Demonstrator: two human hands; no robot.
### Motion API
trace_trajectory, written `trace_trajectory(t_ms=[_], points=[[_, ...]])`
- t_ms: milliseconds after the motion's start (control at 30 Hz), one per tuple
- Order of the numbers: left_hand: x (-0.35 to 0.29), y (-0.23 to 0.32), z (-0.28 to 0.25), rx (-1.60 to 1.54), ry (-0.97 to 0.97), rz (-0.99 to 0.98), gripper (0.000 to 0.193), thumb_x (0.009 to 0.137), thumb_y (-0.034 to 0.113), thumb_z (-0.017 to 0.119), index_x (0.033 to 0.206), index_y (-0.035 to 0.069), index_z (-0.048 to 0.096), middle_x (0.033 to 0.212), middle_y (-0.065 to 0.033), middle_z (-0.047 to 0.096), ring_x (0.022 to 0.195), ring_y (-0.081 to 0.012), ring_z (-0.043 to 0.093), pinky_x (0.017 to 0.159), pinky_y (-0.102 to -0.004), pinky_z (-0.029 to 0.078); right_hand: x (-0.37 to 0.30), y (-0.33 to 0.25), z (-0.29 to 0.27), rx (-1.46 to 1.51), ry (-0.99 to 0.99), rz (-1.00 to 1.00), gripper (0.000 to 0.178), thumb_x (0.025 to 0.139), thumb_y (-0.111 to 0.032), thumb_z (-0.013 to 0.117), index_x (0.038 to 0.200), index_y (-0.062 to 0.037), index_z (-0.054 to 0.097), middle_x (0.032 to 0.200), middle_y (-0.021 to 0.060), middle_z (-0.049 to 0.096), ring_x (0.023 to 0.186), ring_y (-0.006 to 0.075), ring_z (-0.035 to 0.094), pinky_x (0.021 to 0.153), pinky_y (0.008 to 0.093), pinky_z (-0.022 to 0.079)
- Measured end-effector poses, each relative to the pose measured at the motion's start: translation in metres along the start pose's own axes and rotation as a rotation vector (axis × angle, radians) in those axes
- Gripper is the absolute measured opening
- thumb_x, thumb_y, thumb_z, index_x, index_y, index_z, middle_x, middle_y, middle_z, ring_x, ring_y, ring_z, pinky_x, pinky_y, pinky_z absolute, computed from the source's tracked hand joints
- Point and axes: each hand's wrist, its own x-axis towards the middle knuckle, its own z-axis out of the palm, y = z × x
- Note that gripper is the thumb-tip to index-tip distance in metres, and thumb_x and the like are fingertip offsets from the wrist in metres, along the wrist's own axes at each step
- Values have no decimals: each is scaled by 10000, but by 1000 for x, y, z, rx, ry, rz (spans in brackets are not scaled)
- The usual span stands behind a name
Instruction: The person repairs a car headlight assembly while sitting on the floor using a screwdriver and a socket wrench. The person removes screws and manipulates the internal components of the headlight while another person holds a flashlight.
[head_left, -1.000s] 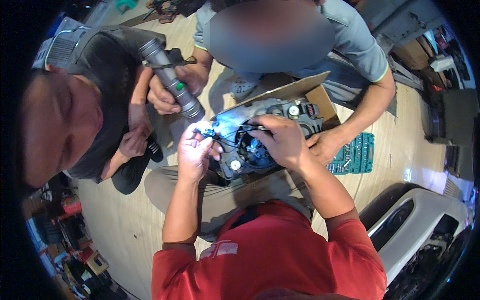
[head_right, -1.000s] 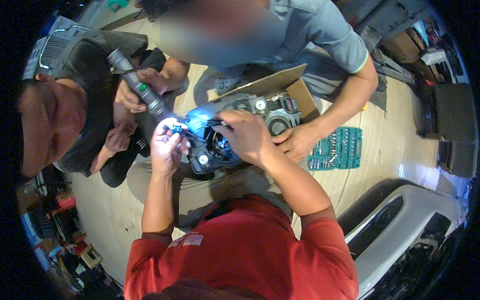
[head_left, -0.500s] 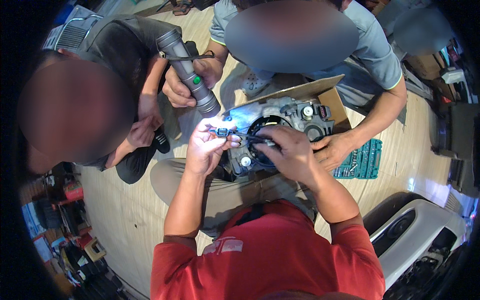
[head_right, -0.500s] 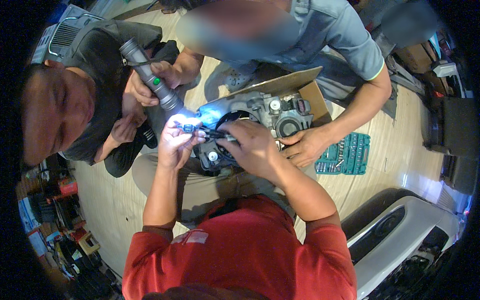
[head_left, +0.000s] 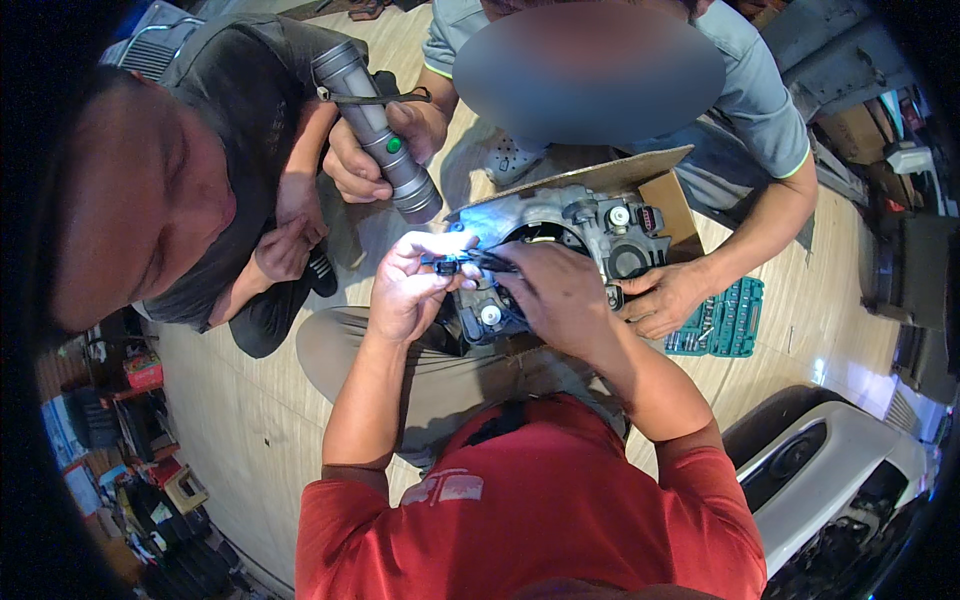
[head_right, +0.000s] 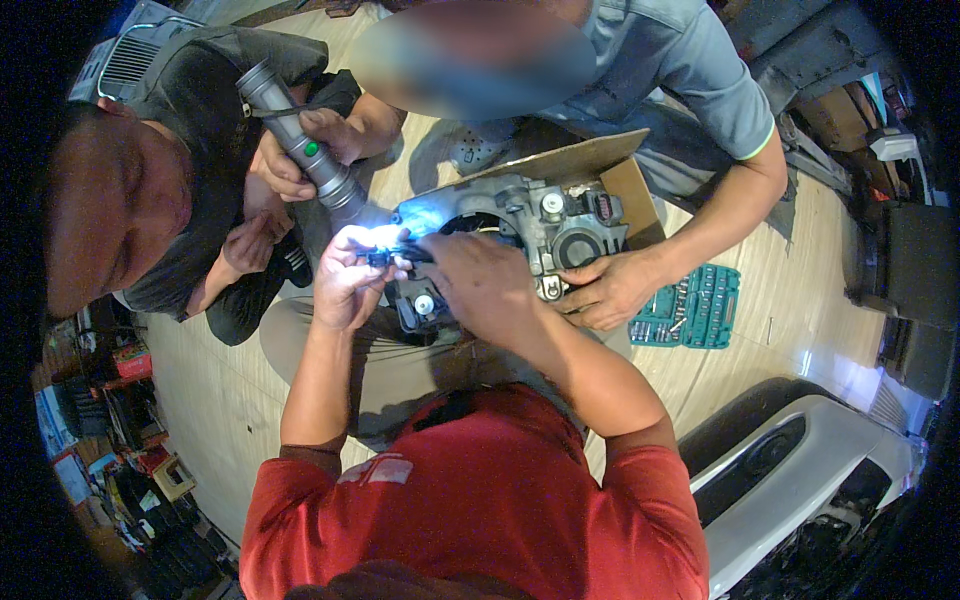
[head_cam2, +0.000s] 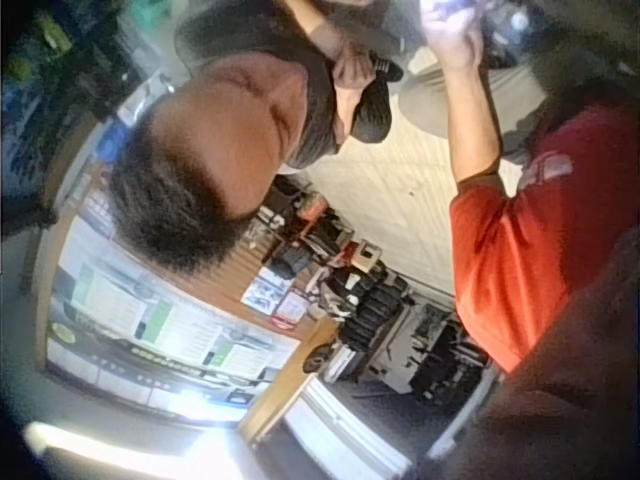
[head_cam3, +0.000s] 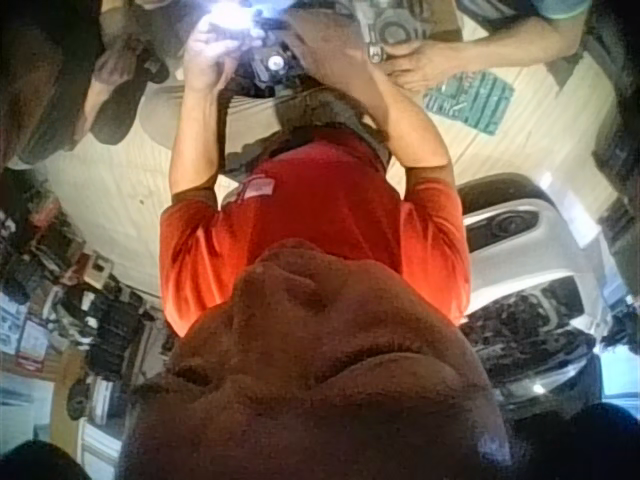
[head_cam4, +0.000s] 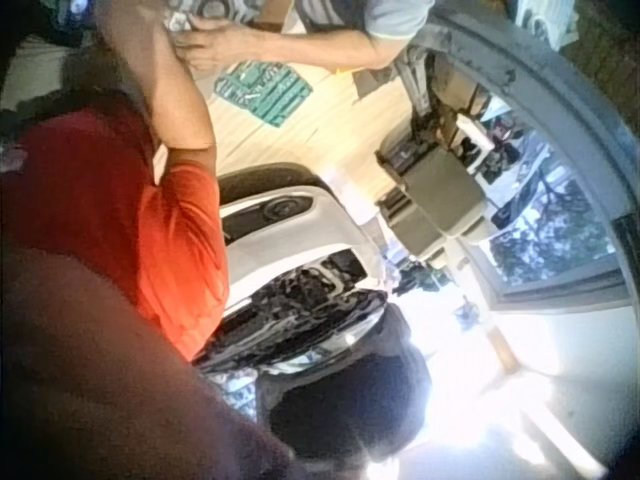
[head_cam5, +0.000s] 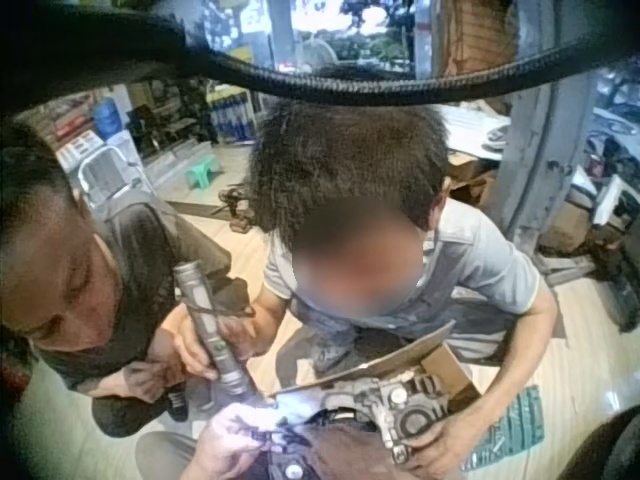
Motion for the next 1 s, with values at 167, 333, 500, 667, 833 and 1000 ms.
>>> trace_trajectory(t_ms=[167,333,500,667,833,1000], points=[[-6,-3,3,86,87,54,276,766,-143,601,983,29,609,1270,-287,597,955,-351,693,809,-455,610,-9,2,-15,184,53,137,279,821,-38,723,1077,-10,614,900,163,659,789,346,664,682,387,531],[-5,-6,2,142,-30,103,246,833,-153,576,972,25,675,1296,-281,593,1036,-341,684,880,-459,586,-6,-2,-15,202,-32,272,296,838,-77,716,1111,-29,614,880,159,672,776,345,677,677,390,534],[-6,-9,-3,132,-62,93,143,860,-82,652,836,58,635,1298,-286,593,1133,-363,644,919,-477,565,3,-9,0,116,-134,243,219,897,-191,664,1055,-62,584,904,162,687,816,358,690,663,447,546],[-5,-9,-3,129,-25,87,240,852,-123,607,743,79,536,1310,-293,589,1240,-378,579,957,-483,541,8,-13,10,39,-233,326,220,896,-215,658,992,-46,555,883,161,688,775,365,687,642,472,535],[-3,-11,-8,259,12,132,256,848,-135,556,714,72,489,1267,-269,632,1199,-319,612,930,-403,525,11,-11,11,39,-257,355,234,898,-220,651,996,-37,544,843,173,677,760,389,675,648,497,526],[1,-3,-14,450,50,175,260,779,-187,442,696,55,486,1175,-224,691,1058,-242,659,853,-285,473,14,-9,15,74,-293,372,225,885,-210,660,974,-36,547,842,180,674,765,394,671,660,508,520]])
